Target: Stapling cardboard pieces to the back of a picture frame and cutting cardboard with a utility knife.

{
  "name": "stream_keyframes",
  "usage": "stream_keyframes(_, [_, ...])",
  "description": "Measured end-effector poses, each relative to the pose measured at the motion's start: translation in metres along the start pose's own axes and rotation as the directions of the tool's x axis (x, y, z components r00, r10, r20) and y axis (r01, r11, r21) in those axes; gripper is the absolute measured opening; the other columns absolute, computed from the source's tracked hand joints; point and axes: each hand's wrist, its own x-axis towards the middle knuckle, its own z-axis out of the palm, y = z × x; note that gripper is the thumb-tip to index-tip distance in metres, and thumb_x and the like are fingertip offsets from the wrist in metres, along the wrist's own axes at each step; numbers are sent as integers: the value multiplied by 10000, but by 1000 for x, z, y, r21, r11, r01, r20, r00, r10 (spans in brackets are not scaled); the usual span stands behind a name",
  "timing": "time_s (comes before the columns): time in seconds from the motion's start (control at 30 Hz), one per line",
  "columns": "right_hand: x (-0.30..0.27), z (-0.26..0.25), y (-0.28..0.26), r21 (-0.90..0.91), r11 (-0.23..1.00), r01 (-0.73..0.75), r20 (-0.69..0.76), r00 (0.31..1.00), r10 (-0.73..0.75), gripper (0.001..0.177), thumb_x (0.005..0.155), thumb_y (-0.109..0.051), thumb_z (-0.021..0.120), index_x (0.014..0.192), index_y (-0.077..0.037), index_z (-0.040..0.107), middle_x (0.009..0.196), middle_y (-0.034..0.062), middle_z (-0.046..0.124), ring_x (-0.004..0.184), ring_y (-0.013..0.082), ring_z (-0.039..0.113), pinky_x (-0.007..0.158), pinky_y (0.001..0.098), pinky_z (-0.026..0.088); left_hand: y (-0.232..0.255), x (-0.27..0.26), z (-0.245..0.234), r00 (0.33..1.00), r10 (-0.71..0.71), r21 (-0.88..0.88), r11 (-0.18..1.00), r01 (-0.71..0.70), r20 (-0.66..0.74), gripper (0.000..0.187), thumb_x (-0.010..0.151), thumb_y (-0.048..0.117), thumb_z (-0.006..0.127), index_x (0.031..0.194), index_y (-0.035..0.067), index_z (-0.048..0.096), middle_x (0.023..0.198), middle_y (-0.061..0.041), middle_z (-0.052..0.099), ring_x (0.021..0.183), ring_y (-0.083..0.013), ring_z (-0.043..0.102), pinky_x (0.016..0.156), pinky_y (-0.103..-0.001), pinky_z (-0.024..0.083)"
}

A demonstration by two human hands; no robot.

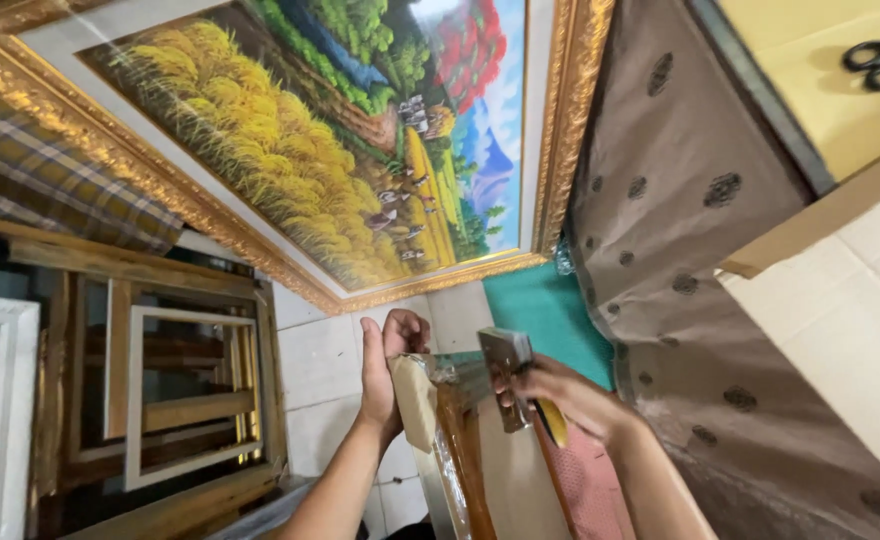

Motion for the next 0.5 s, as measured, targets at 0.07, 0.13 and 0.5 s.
stream_keyframes(0.07, [-10, -5, 4, -121, 990, -67, -109, 993, 54, 359, 659, -181, 546, 970, -2, 544, 869, 112, 538, 813, 213, 506, 703, 281, 343, -6, 3, 0, 990, 133, 117, 985, -127, -45, 460, 888, 522, 226, 837, 120, 443, 757, -21, 452, 666, -109, 423, 632, -220, 336])
stream_keyframes(0.13, [-24, -7, 13, -222, 963, -150, -231, 968, 98, 265, 677, -144, 505, 925, -88, 581, 833, 37, 528, 794, 135, 466, 734, 232, 302, 1, -5, 13, 963, 261, 234, 942, -239, -69, 394, 899, 435, 322, 824, 90, 497, 788, -30, 515, 728, -116, 467, 712, -236, 374])
stream_keyframes(0.5, [-204, -19, -46, -479, 857, -188, -792, 514, -329, 532, 645, -221, 558, 1174, -164, 539, 998, -2, 670, 898, 93, 585, 817, 255, 433, -20, -79, 134, 235, 35, 234, 31, -972, 971, 324, 824, 439, 530, 702, 140, 557, 661, -39, 560, 657, -248, 491, 624, -389, 336])
